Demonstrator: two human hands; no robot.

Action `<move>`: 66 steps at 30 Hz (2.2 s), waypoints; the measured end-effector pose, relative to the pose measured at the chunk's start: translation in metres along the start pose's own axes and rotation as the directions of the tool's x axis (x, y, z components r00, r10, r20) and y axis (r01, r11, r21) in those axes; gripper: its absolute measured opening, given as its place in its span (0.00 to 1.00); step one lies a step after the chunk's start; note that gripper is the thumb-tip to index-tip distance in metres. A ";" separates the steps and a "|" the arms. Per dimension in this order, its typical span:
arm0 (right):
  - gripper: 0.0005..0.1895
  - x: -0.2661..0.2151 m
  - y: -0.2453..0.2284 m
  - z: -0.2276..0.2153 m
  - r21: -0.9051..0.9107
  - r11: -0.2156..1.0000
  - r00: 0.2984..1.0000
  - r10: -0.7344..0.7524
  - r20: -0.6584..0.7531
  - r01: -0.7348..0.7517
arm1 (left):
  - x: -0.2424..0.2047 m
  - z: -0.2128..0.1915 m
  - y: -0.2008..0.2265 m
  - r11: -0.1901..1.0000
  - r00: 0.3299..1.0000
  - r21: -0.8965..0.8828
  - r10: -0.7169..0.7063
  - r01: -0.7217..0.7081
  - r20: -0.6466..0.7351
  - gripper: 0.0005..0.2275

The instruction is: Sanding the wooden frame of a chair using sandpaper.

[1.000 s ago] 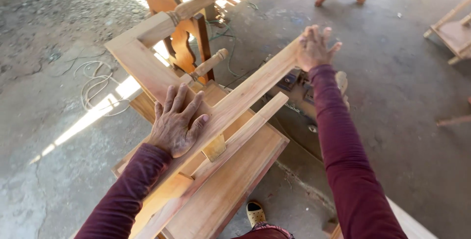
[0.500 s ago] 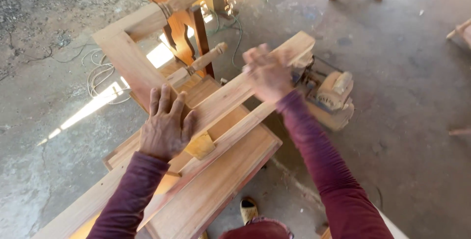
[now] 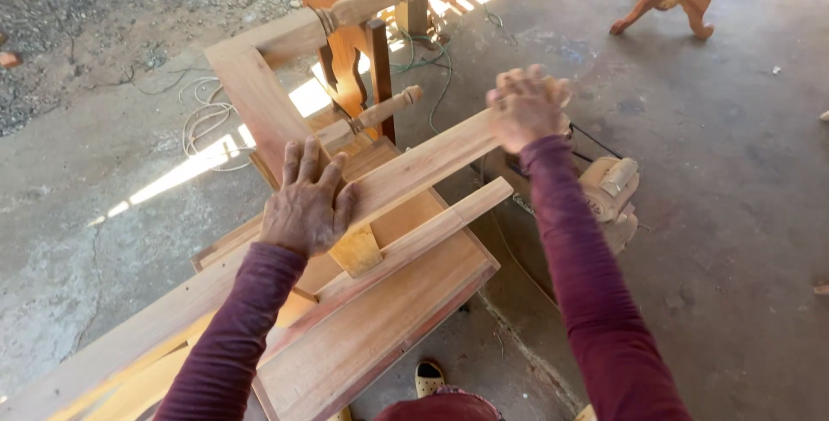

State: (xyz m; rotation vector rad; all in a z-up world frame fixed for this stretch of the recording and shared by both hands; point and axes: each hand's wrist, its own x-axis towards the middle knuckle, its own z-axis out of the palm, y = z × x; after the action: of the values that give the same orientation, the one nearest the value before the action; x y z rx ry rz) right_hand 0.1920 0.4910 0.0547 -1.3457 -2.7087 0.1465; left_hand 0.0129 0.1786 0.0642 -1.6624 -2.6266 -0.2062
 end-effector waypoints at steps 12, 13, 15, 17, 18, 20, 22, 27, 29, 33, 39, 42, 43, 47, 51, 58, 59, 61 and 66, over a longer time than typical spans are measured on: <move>0.32 -0.113 -0.118 0.056 0.091 0.700 0.656 -0.604 -0.454 0.708 | 0.001 0.033 -0.024 0.996 0.989 0.043 0.077 -0.072 -0.126 0.30; 0.30 -0.105 -0.112 0.056 0.032 0.698 0.630 -0.624 -0.463 0.715 | 0.002 0.041 -0.031 0.985 0.971 0.109 0.151 -0.132 -0.185 0.30; 0.27 -0.070 -0.075 0.042 -0.012 0.782 0.698 -0.564 -0.441 0.624 | -0.006 0.009 -0.014 0.998 0.991 0.022 0.065 -0.062 -0.121 0.31; 0.24 -0.039 -0.023 0.044 -0.050 0.848 0.768 -0.502 -0.399 0.528 | -0.027 -0.003 -0.005 0.997 0.999 -0.075 -0.030 0.028 -0.027 0.32; 0.24 -0.013 0.005 0.047 -0.024 0.891 0.842 -0.437 -0.316 0.453 | -0.033 -0.005 -0.008 0.998 0.998 -0.020 -0.054 0.054 -0.029 0.32; 0.25 0.012 0.029 0.027 0.000 0.924 0.901 -0.372 -0.225 0.381 | -0.059 -0.020 -0.019 0.995 0.996 0.039 -0.089 0.090 -0.028 0.33; 0.29 0.006 0.021 -0.019 0.040 0.999 0.997 -0.030 0.071 0.028 | -0.098 -0.044 -0.033 0.954 0.952 0.008 -0.298 0.298 0.069 0.36; 0.33 0.019 0.046 0.029 0.081 0.992 0.995 -0.099 -0.003 0.099 | -0.234 -0.023 -0.164 0.874 0.870 0.126 -0.432 0.469 -0.239 0.27; 0.34 0.005 0.016 0.027 0.053 0.983 0.982 -0.170 -0.079 0.175 | -0.259 -0.018 -0.197 0.807 0.823 0.177 -0.527 0.563 -0.213 0.28; 0.42 -0.094 -0.091 0.033 0.022 0.890 0.876 -0.443 -0.191 0.455 | -0.280 -0.020 -0.186 0.733 0.749 0.187 -0.593 0.654 -0.295 0.27; 0.52 -0.207 -0.261 0.035 0.126 0.502 0.509 -0.769 -0.387 0.855 | -0.273 -0.031 -0.175 0.689 0.715 0.195 -0.665 0.699 -0.215 0.28; 0.52 -0.232 -0.296 0.026 0.205 0.405 0.447 -0.860 -0.247 0.891 | -0.287 -0.027 -0.182 0.730 0.753 0.186 -0.628 0.658 -0.195 0.28; 0.51 -0.228 -0.307 0.023 0.192 0.391 0.422 -0.891 -0.167 0.900 | -0.287 -0.026 -0.190 0.780 0.788 0.152 -0.565 0.607 -0.244 0.28; 0.48 -0.211 -0.258 0.038 0.135 0.338 0.363 -0.885 -0.291 0.932 | -0.349 -0.056 -0.229 0.540 0.538 0.206 -0.840 0.816 0.070 0.29; 0.58 -0.181 -0.230 0.019 0.058 0.474 0.471 -0.839 -0.274 0.879 | -0.395 -0.070 -0.267 0.725 0.752 0.255 -0.522 0.640 -0.402 0.24; 0.71 -0.268 -0.370 0.035 0.205 0.179 0.234 -0.928 -0.290 0.962 | -0.409 -0.043 -0.272 0.736 0.659 0.117 -0.510 0.667 -0.552 0.22; 0.71 -0.294 -0.403 0.040 0.206 0.180 0.235 -0.929 -0.286 0.962 | -0.411 -0.044 -0.269 0.736 0.660 0.114 -0.513 0.668 -0.549 0.22; 0.67 -0.339 -0.471 0.047 0.219 0.114 0.160 -0.965 -0.206 0.969 | -0.407 -0.046 -0.268 0.751 0.632 0.074 -0.493 0.656 -0.598 0.21; 0.56 -0.331 -0.458 0.057 0.120 0.179 0.206 -0.942 -0.265 0.976 | -0.418 -0.042 -0.281 0.760 0.663 0.080 -0.504 0.645 -0.554 0.22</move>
State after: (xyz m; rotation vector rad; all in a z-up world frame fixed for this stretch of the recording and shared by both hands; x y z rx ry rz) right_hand 0.0218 -0.0512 0.0412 0.6312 -2.6730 0.2532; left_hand -0.0623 -0.3208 0.0392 -0.5187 -2.5068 -0.2348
